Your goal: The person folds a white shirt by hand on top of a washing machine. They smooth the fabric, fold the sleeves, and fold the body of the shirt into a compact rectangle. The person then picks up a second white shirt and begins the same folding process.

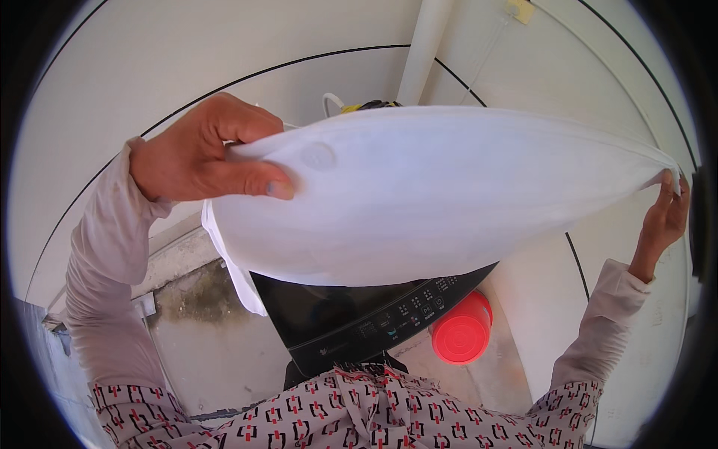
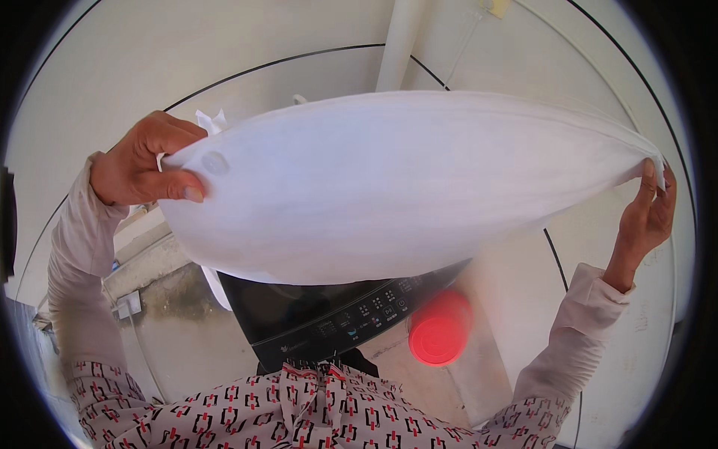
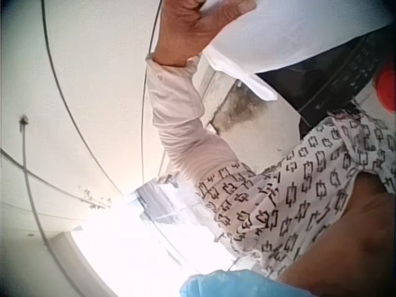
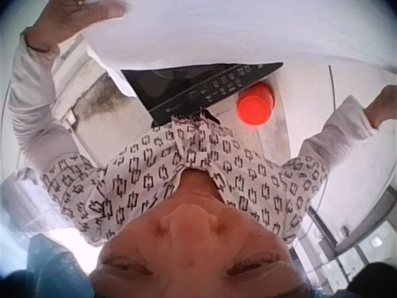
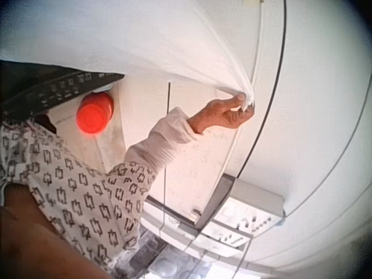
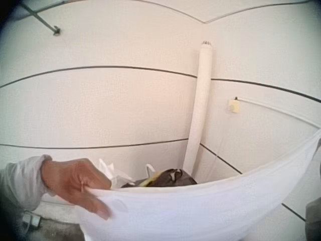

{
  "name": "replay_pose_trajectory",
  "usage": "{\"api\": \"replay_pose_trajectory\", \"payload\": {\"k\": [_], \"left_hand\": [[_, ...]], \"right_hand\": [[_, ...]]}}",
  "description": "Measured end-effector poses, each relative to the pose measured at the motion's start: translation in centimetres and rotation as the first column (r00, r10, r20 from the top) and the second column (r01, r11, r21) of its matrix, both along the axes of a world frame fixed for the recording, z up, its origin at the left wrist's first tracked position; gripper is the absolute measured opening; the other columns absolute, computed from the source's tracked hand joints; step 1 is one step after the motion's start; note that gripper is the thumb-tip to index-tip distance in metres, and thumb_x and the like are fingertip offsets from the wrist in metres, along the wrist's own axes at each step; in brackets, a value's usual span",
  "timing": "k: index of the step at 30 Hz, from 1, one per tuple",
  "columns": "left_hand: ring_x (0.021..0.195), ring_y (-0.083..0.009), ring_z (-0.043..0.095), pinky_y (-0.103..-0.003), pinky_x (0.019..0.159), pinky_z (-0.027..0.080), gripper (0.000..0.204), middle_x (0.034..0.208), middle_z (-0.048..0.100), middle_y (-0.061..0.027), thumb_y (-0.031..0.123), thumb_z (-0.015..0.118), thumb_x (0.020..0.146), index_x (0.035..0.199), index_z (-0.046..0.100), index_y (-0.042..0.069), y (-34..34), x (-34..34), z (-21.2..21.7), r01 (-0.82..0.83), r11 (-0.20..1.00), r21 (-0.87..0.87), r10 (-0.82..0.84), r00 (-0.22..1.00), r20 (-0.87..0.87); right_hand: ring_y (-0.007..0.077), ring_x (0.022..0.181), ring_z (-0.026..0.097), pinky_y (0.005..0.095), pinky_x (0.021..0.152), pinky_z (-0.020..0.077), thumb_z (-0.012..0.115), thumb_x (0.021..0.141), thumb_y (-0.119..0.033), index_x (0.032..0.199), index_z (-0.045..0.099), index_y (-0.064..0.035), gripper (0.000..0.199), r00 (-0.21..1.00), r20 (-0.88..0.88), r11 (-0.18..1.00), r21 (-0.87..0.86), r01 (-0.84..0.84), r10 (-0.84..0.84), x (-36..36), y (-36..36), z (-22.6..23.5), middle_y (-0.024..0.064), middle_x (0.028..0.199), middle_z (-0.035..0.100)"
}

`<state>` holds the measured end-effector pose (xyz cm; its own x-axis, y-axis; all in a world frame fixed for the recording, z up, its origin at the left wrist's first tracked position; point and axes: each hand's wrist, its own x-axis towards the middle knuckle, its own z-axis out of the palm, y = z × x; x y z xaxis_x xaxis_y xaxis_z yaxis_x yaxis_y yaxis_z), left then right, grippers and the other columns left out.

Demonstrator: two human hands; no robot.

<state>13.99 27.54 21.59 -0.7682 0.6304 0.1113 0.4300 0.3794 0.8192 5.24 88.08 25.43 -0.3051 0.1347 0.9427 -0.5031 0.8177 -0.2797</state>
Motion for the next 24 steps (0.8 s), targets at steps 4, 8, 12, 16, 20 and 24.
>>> {"api": "replay_pose_trajectory", "payload": {"k": [4, 8, 12, 16, 20, 24], "left_hand": [[0.078, -0.0227, 0.069, -0.033, 0.073, 0.052, 0.069, 0.093, 0.072, -0.0094, 0.02, 0.085, 0.079, 0.138, 0.05, 0.008, 2.8, 4.3, -6.1, -0.139, 0.979, 0.149, 0.129, 0.989, 0.073], [0.082, -0.0313, 0.071, -0.038, 0.074, 0.054, 0.07, 0.105, 0.073, -0.0062, 0.024, 0.086, 0.076, 0.137, 0.054, 0.011, 1.9, 5.6, -8.3, -0.102, 0.995, -0.008, 0.102, 0.993, 0.056], [0.071, -0.0309, 0.066, -0.037, 0.068, 0.052, 0.028, 0.089, 0.071, -0.004, 0.023, 0.085, 0.075, 0.096, 0.073, 0.01, 0.7, 6.1, -11.2, 0.037, 0.958, -0.286, -0.118, 0.955, -0.271], [0.069, -0.0267, 0.066, -0.035, 0.063, 0.051, 0.025, 0.079, 0.069, -0.003, 0.017, 0.085, 0.07, 0.089, 0.072, 0.01, -0.4, 7.1, -8.1, -0.172, 0.935, -0.309, 0.056, 0.935, -0.351], [0.074, -0.0275, 0.069, -0.037, 0.067, 0.054, 0.05, 0.081, 0.069, -0.0044, 0.013, 0.088, 0.066, 0.112, 0.068, 0.015, -1.9, 7.1, -7.6, -0.183, 0.936, -0.301, 0.097, 0.956, -0.278], [0.104, -0.0306, 0.061, -0.04, 0.09, 0.049, 0.081, 0.11, 0.06, -0.0075, 0.01, 0.086, 0.069, 0.14, 0.047, 0.02, -0.8, 5.1, -16.4, -0.479, 0.824, -0.304, 0.387, 0.867, -0.315]], "right_hand": [[0.0134, 0.102, 0.065, 0.0248, 0.092, 0.0503, 0.068, 0.099, -0.022, 0.126, 0.062, 0.0023, 0.037, 0.986, -0.159, 0.997, 0.046, 0.06, -0.052, 0.5, 4.6, 2.4, 0.0097, 0.11, 0.072], [0.014, 0.102, 0.065, 0.0256, 0.09, 0.0521, 0.064, 0.101, -0.02, 0.128, 0.061, 0.0022, 0.035, 0.986, -0.163, 0.992, 0.108, 0.059, -0.041, 2.6, 10.4, 3.7, 0.0099, 0.112, 0.071], [0.0145, 0.1, 0.065, 0.0263, 0.089, 0.0523, 0.062, 0.102, -0.02, 0.128, 0.061, 0.001, 0.033, 0.995, -0.089, 0.997, 0.047, 0.057, -0.053, 3.4, 14.1, 3.2, 0.0095, 0.113, 0.069], [0.0145, 0.1, 0.064, 0.0258, 0.089, 0.0517, 0.064, 0.101, -0.024, 0.127, 0.062, 0.0001, 0.036, 0.959, 0.015, 0.959, 0.004, 0.283, -0.283, 3.5, 15.4, 2.6, 0.0102, 0.113, 0.069], [0.0143, 0.099, 0.065, 0.0258, 0.088, 0.0515, 0.066, 0.1, -0.028, 0.126, 0.063, 0.0, 0.038, 0.928, 0.052, 0.929, 0.053, 0.366, -0.369, 4.6, 19.7, 1.6, 0.0096, 0.112, 0.07], [0.0144, 0.099, 0.065, 0.026, 0.088, 0.0515, 0.066, 0.1, -0.028, 0.123, 0.064, 0.0005, 0.037, 0.945, 0.084, 0.948, -0.016, 0.318, -0.316, 5.1, 18.2, -0.2, 0.009, 0.11, 0.071]]}}
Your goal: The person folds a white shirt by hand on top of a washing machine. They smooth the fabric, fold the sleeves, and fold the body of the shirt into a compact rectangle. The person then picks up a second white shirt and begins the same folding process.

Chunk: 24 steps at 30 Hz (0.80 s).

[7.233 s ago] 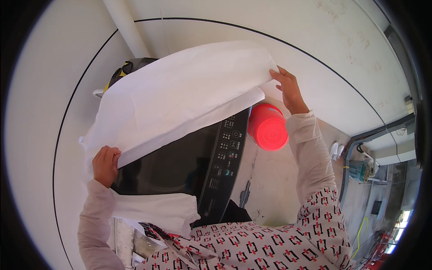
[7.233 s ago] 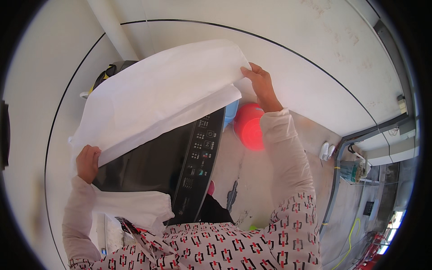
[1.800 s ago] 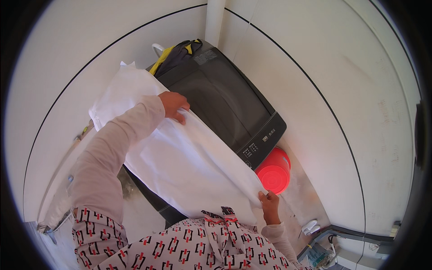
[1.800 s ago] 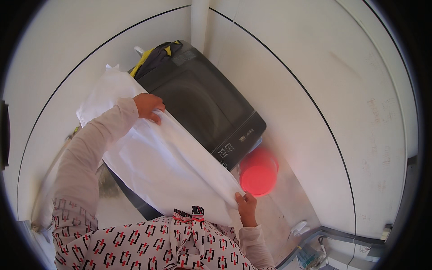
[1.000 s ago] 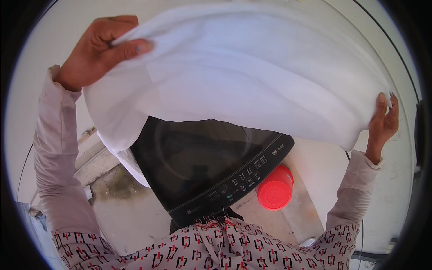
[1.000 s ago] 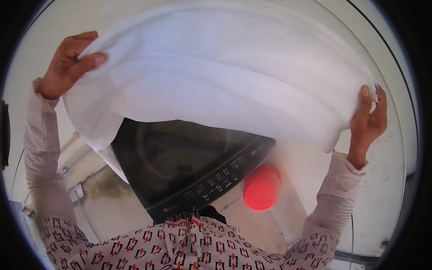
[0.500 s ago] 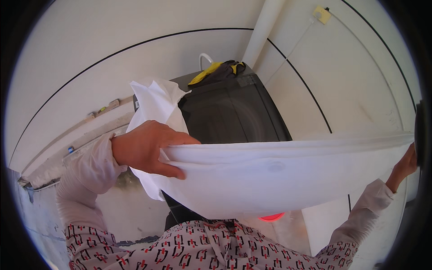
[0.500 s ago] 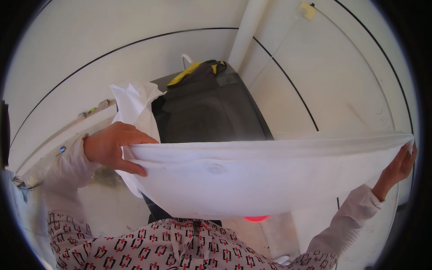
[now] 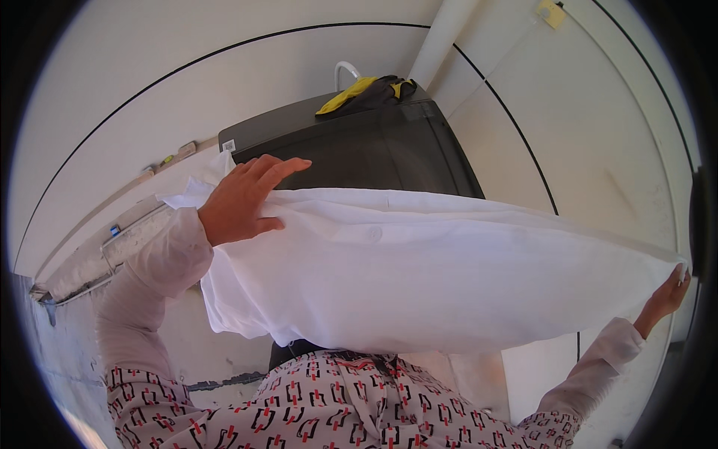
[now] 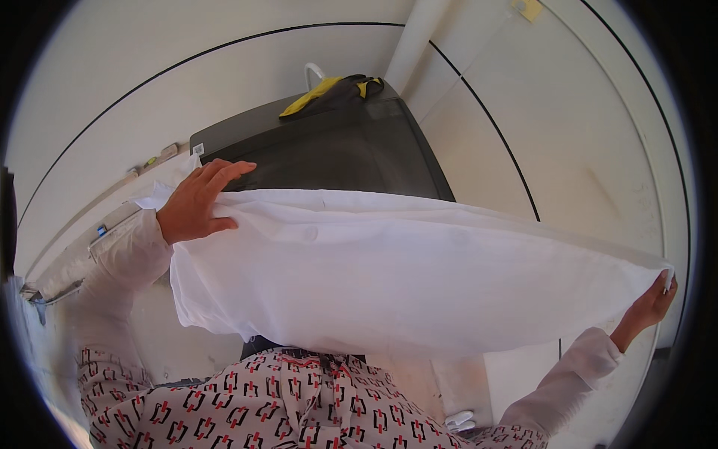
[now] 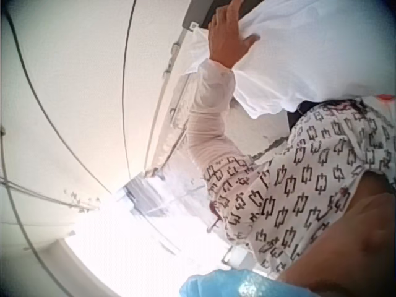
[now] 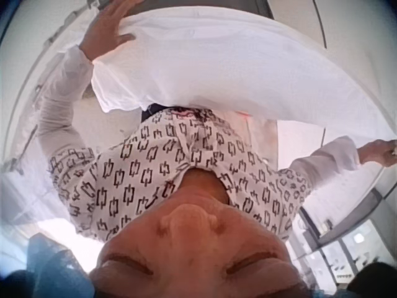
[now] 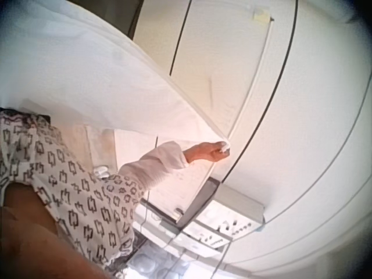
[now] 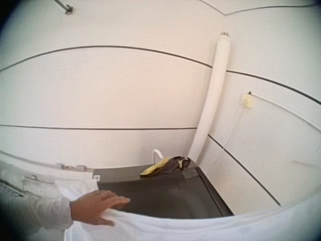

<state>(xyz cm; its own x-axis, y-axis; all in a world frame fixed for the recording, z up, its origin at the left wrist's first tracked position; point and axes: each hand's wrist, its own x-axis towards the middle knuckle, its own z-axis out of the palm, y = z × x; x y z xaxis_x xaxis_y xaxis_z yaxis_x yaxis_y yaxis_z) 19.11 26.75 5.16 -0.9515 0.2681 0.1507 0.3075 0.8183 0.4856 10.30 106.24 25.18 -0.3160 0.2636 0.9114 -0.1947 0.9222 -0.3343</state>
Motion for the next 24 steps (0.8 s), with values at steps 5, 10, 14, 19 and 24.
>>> {"api": "replay_pose_trajectory", "payload": {"k": [5, 10, 14, 19, 24], "left_hand": [[0.11, -0.0287, 0.056, -0.042, 0.094, 0.046, 0.058, 0.113, 0.058, -0.003, 0.011, 0.084, 0.072, 0.124, 0.059, 0.019, 2.4, -1.2, -6.1, 0.114, 0.978, -0.173, -0.192, 0.811, -0.552], [0.096, -0.0235, 0.06, -0.035, 0.088, 0.046, 0.03, 0.102, 0.066, -0.0024, 0.027, 0.076, 0.087, 0.113, 0.066, 0.016, 7.2, -3.2, -5.5, 0.217, 0.974, 0.059, -0.207, 0.968, -0.141], [0.101, -0.0274, 0.06, -0.042, 0.09, 0.046, 0.042, 0.104, 0.068, -0.0053, 0.047, 0.067, 0.093, 0.113, 0.067, 0.011, 8.2, -5.7, -3.8, 0.364, 0.923, -0.123, -0.35, 0.929, 0.117], [0.094, -0.026, 0.055, -0.039, 0.09, 0.04, 0.047, 0.088, 0.062, -0.0086, 0.052, 0.061, 0.097, 0.097, 0.071, 0.006, 8.6, -8.6, -1.6, 0.484, 0.875, -0.015, -0.359, 0.668, 0.652], [0.096, -0.0257, 0.054, -0.038, 0.094, 0.038, 0.046, 0.09, 0.063, -0.008, 0.051, 0.068, 0.092, 0.091, 0.07, 0.005, 5.7, -8.8, -2.1, 0.514, 0.813, 0.273, -0.582, 0.702, 0.412]], "right_hand": [[0.0139, 0.098, 0.065, 0.026, 0.088, 0.0516, 0.066, 0.1, -0.027, 0.121, 0.065, 0.0005, 0.035, 1.0, -0.007, 0.999, 0.044, 0.026, -0.026, 0.9, -2.5, -0.4, 0.008, 0.109, 0.071], [0.0131, 0.097, 0.064, 0.0254, 0.087, 0.051, 0.066, 0.1, -0.027, 0.121, 0.065, -0.0001, 0.034, 1.0, 0.019, 0.999, 0.041, 0.023, -0.024, 2.0, -0.4, -1.0, 0.0072, 0.107, 0.07], [0.0123, 0.096, 0.063, 0.025, 0.087, 0.0508, 0.065, 0.101, -0.025, 0.12, 0.065, -0.0004, 0.031, 0.998, 0.031, 0.999, 0.015, -0.05, 0.049, 1.6, -1.1, -2.2, 0.0067, 0.106, 0.07], [0.0119, 0.097, 0.063, 0.0248, 0.087, 0.0506, 0.063, 0.102, -0.023, 0.12, 0.065, 0.0002, 0.029, 0.993, 0.067, 0.996, -0.005, -0.093, 0.093, 1.5, -0.3, -3.0, 0.0067, 0.107, 0.07], [0.0154, 0.1, 0.065, 0.0275, 0.088, 0.052, 0.062, 0.103, -0.022, 0.125, 0.063, 0.0013, 0.033, 0.994, 0.092, 0.999, 0.002, -0.053, 0.053, 0.8, 3.1, -4.0, 0.011, 0.111, 0.07]]}}
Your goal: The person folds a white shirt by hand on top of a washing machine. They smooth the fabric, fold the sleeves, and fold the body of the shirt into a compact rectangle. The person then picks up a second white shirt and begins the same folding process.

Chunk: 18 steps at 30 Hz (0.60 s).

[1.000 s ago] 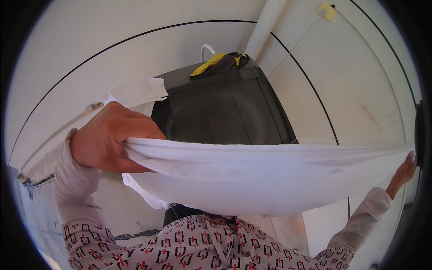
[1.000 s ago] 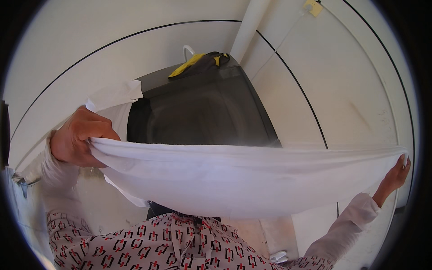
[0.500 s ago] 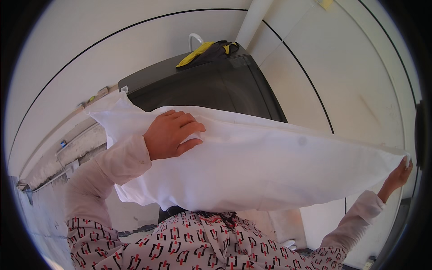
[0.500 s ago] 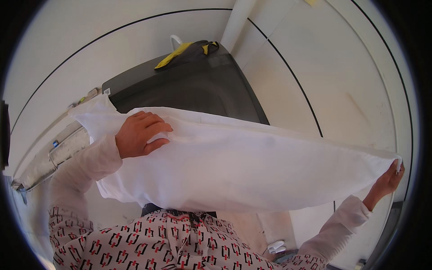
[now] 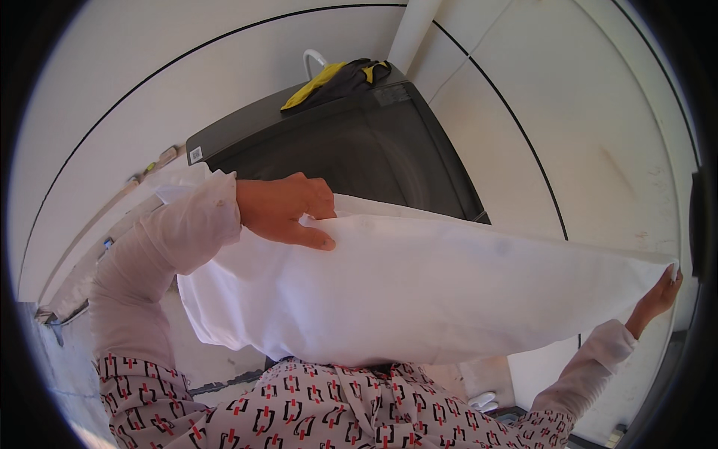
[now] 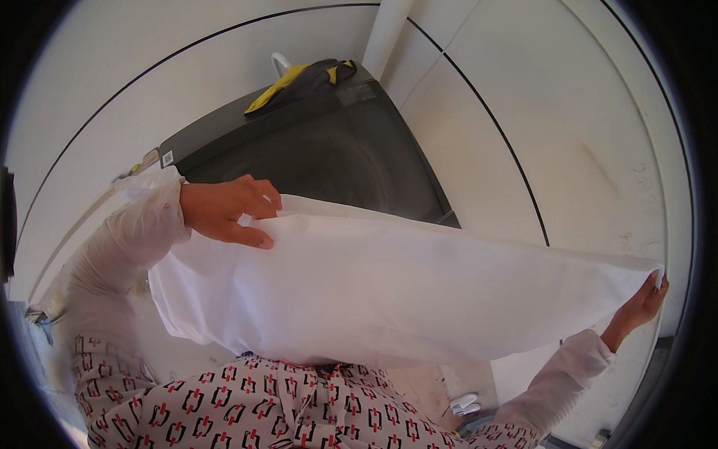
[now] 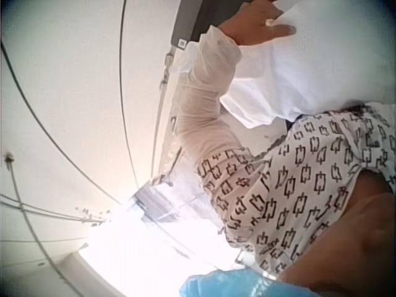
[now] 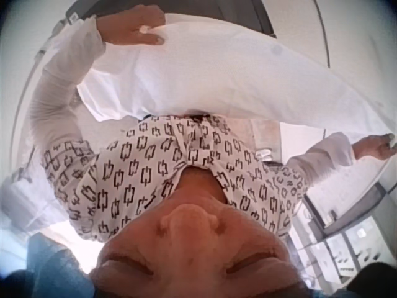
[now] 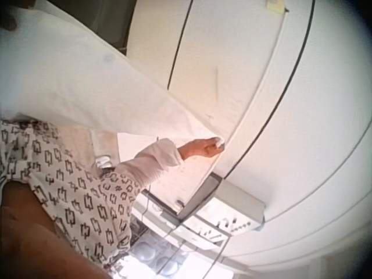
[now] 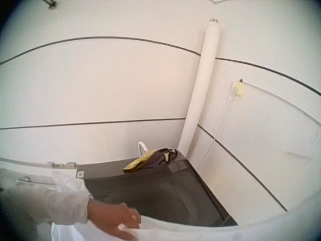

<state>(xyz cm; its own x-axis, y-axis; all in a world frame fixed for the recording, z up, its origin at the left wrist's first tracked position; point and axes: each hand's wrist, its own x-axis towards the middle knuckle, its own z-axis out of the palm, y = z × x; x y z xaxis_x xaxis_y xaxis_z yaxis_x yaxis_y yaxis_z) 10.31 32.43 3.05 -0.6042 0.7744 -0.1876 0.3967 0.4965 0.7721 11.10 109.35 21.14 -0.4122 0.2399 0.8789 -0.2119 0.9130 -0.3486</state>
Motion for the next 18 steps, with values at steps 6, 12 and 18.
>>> {"api": "replay_pose_trajectory", "payload": {"k": [6, 12, 18], "left_hand": [[0.082, -0.0249, 0.052, -0.042, 0.099, 0.036, 0.043, 0.072, 0.057, -0.0007, 0.045, 0.088, 0.07, 0.078, 0.066, 0.009, -3.7, 2.5, 3.9, -0.069, 0.994, 0.082, 0.089, 0.956, -0.279], [0.081, -0.0217, 0.055, -0.043, 0.096, 0.041, 0.031, 0.068, 0.058, 0.002, 0.035, 0.087, 0.065, 0.071, 0.066, 0.013, -3.9, 8.1, 8.0, -0.112, 0.951, -0.289, -0.033, 0.89, -0.456], [0.096, -0.0221, 0.056, -0.039, 0.079, 0.048, 0.03, 0.088, 0.062, 0.0042, 0.026, 0.087, 0.058, 0.071, 0.063, 0.015, -3.6, 12.4, 10.1, -0.437, 0.738, -0.513, 0.085, 0.816, -0.573]], "right_hand": [[0.0152, 0.102, 0.063, 0.0274, 0.09, 0.0507, 0.062, 0.102, -0.023, 0.125, 0.063, 0.0012, 0.033, 0.992, 0.009, 0.99, -0.066, 0.124, -0.123, 0.6, 0.3, -2.0, 0.009, 0.112, 0.069], [0.0142, 0.101, 0.063, 0.0265, 0.091, 0.0499, 0.063, 0.101, -0.026, 0.124, 0.063, -0.0007, 0.034, 0.985, 0.083, 0.976, -0.145, 0.163, -0.152, 1.3, 2.7, -3.6, 0.007, 0.111, 0.069], [0.0166, 0.109, 0.063, 0.0277, 0.096, 0.0486, 0.065, 0.1, -0.031, 0.13, 0.061, -0.0013, 0.042, 0.978, 0.084, 0.965, -0.168, 0.202, -0.191, 1.8, 1.4, -3.5, 0.0092, 0.118, 0.07]]}}
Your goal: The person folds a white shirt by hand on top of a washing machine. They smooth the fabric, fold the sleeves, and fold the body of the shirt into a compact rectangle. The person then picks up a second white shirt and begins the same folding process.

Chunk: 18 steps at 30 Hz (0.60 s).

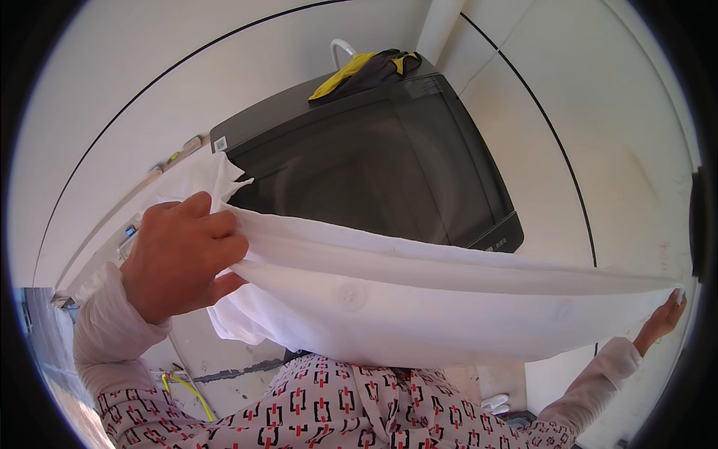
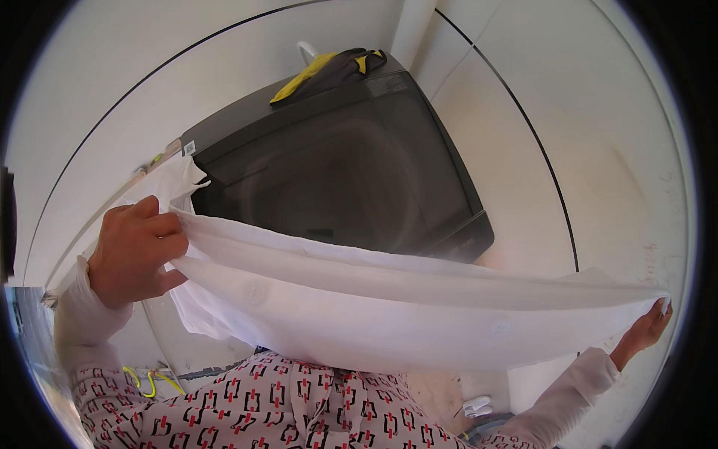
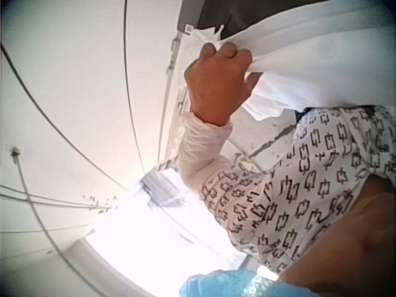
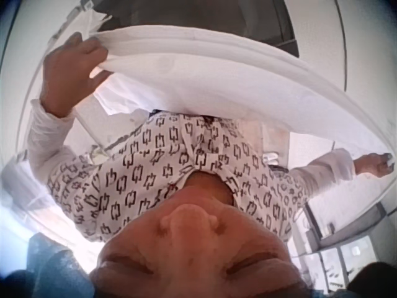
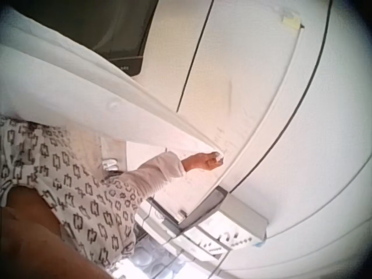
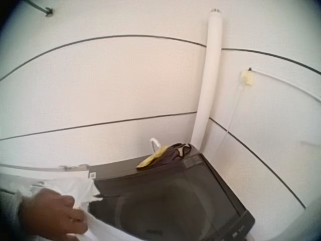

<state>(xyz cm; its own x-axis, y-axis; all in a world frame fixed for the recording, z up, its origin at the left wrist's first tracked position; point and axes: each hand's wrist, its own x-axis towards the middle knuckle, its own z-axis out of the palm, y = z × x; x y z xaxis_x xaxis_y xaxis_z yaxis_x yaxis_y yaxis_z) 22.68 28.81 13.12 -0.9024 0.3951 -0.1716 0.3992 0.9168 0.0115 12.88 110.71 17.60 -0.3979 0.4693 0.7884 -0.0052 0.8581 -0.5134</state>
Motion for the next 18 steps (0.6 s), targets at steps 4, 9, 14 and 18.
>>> {"api": "replay_pose_trajectory", "payload": {"k": [4, 9, 14, 18], "left_hand": [[0.109, -0.0275, 0.054, -0.045, 0.095, 0.044, 0.027, 0.114, 0.058, -0.0012, 0.027, 0.087, 0.069, 0.081, 0.066, 0.014, -1.7, -1.5, -0.2, 0.22, 0.94, 0.262, -0.208, 0.976, -0.073], [0.114, -0.0298, 0.055, -0.043, 0.096, 0.045, 0.029, 0.122, 0.055, -0.0072, 0.034, 0.082, 0.082, 0.089, 0.068, 0.009, -3.7, -4.4, -6.7, 0.138, 0.75, 0.647, -0.155, 0.987, -0.031], [0.092, -0.0223, 0.061, -0.036, 0.076, 0.049, 0.031, 0.1, 0.06, -0.0008, 0.037, 0.085, 0.077, 0.092, 0.07, 0.015, -0.5, -8.3, -10.8, -0.107, 0.834, 0.541, 0.007, 0.983, 0.183], [0.084, -0.0231, 0.061, -0.036, 0.072, 0.046, 0.029, 0.091, 0.062, 0.001, 0.036, 0.085, 0.077, 0.096, 0.07, 0.021, -0.5, -9.5, -11.6, -0.025, 0.92, 0.391, -0.021, 0.993, 0.112]], "right_hand": [[0.0173, 0.11, 0.063, 0.0284, 0.097, 0.0485, 0.064, 0.1, -0.033, 0.13, 0.062, -0.0032, 0.043, 0.997, 0.047, 0.998, -0.036, 0.057, -0.056, 0.2, -0.9, -0.5, 0.0086, 0.12, 0.069], [0.0157, 0.105, 0.064, 0.0276, 0.093, 0.0497, 0.063, 0.101, -0.034, 0.127, 0.064, -0.0036, 0.04, 0.995, 0.091, 0.999, -0.01, 0.039, -0.038, -0.2, 1.0, -1.8, 0.0085, 0.115, 0.071], [0.0133, 0.1, 0.066, 0.0262, 0.089, 0.0508, 0.062, 0.102, -0.034, 0.125, 0.065, -0.0024, 0.039, 0.967, 0.245, 0.99, 0.133, 0.038, -0.07, -0.2, 5.7, -3.3, 0.0062, 0.108, 0.071], [0.0125, 0.081, 0.057, 0.0268, 0.077, 0.0484, 0.062, 0.101, -0.032, 0.122, 0.064, -0.0061, 0.033, 0.912, 0.378, 0.939, 0.344, 0.025, -0.163, -0.4, 6.0, -5.5, 0.0051, 0.09, 0.064]]}}
